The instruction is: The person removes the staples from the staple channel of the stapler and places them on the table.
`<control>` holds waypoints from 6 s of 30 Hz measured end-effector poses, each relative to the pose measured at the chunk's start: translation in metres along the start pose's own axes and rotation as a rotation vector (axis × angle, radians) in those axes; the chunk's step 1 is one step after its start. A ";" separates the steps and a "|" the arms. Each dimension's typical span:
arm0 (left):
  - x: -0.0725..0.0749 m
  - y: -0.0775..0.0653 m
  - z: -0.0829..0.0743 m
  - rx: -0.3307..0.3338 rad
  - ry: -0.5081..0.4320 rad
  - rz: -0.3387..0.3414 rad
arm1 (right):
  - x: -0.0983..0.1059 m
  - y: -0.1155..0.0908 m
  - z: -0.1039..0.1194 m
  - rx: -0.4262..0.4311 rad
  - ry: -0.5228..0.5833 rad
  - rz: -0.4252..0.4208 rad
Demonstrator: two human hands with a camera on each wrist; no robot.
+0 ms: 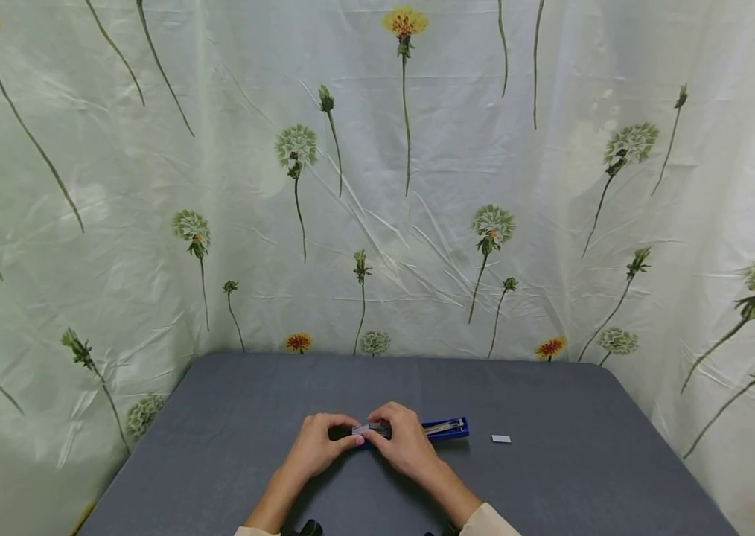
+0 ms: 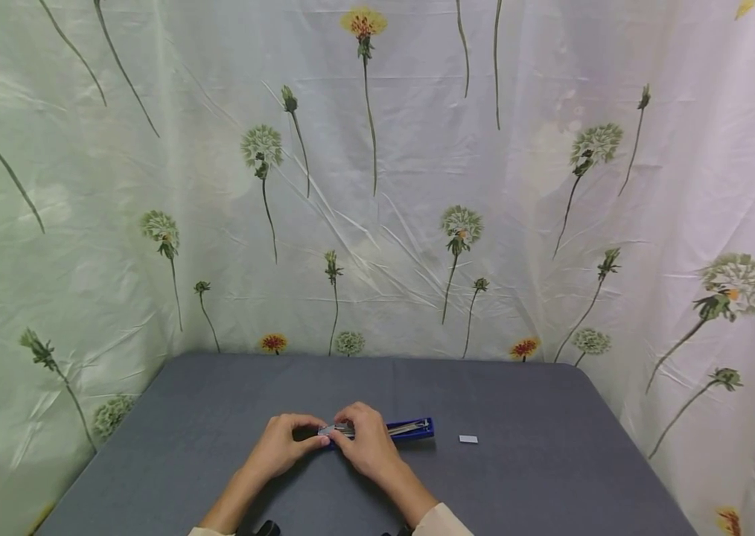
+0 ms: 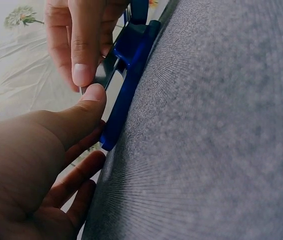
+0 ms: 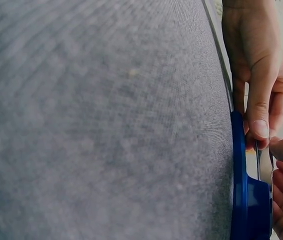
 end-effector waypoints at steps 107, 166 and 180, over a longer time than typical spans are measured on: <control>0.000 -0.001 0.001 0.006 0.003 -0.034 | 0.132 -0.036 -0.029 0.059 -0.050 -0.195; -0.002 0.000 0.002 0.024 -0.010 -0.012 | 0.230 -0.106 -0.080 -0.014 -0.219 -0.267; 0.000 -0.001 -0.001 0.012 0.011 -0.023 | 0.238 -0.117 -0.088 -0.059 -0.235 -0.257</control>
Point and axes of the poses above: each hand's wrist, its own y-axis towards the middle knuckle, its own x-axis out of the back of the hand, z = x × y, the point moved 6 cm from there along y, towards the middle knuckle, and after that the axes turned 14 degrees about y, right-handed, at the moved point
